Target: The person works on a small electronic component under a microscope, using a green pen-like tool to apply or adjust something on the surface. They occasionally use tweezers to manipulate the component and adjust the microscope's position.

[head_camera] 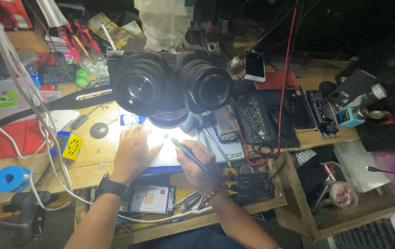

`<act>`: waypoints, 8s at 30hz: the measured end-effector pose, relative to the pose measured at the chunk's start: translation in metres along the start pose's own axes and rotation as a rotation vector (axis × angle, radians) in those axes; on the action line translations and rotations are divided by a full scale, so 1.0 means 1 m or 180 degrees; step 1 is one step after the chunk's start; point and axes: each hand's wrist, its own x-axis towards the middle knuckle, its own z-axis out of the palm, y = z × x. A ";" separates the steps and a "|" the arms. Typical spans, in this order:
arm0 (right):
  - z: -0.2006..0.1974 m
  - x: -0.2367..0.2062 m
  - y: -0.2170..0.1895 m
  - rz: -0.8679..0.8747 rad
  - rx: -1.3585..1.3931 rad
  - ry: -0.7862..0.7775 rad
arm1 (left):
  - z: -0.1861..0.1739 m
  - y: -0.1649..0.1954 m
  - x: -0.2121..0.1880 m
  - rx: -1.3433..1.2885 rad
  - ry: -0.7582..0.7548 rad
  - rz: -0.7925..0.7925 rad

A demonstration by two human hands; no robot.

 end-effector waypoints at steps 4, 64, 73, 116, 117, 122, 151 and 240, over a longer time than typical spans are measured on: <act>0.000 -0.001 0.000 -0.0056 -0.0022 0.0001 | 0.000 0.001 0.000 0.0023 -0.0019 -0.0052; 0.006 -0.002 0.004 -0.0414 -0.0123 0.0124 | 0.007 -0.014 0.000 0.0009 0.0230 0.0432; 0.002 -0.002 0.004 -0.0209 -0.0078 0.0057 | 0.007 -0.008 0.001 0.0164 0.0053 0.0240; 0.004 -0.003 0.003 -0.0054 0.0000 0.0091 | 0.000 0.000 0.000 -0.0013 -0.0049 -0.0119; 0.004 -0.003 0.003 -0.0067 -0.0010 0.0078 | 0.000 -0.001 0.000 -0.0016 -0.0055 -0.0125; 0.004 -0.005 0.007 -0.0173 -0.0072 0.0056 | 0.007 -0.007 -0.001 -0.0083 -0.0014 -0.0111; 0.018 -0.013 0.011 0.0135 0.0231 0.0119 | 0.012 -0.023 -0.003 0.0008 0.0473 0.0561; 0.001 -0.005 0.008 -0.0281 -0.0049 0.0056 | 0.008 -0.005 -0.002 -0.0102 0.0085 0.0077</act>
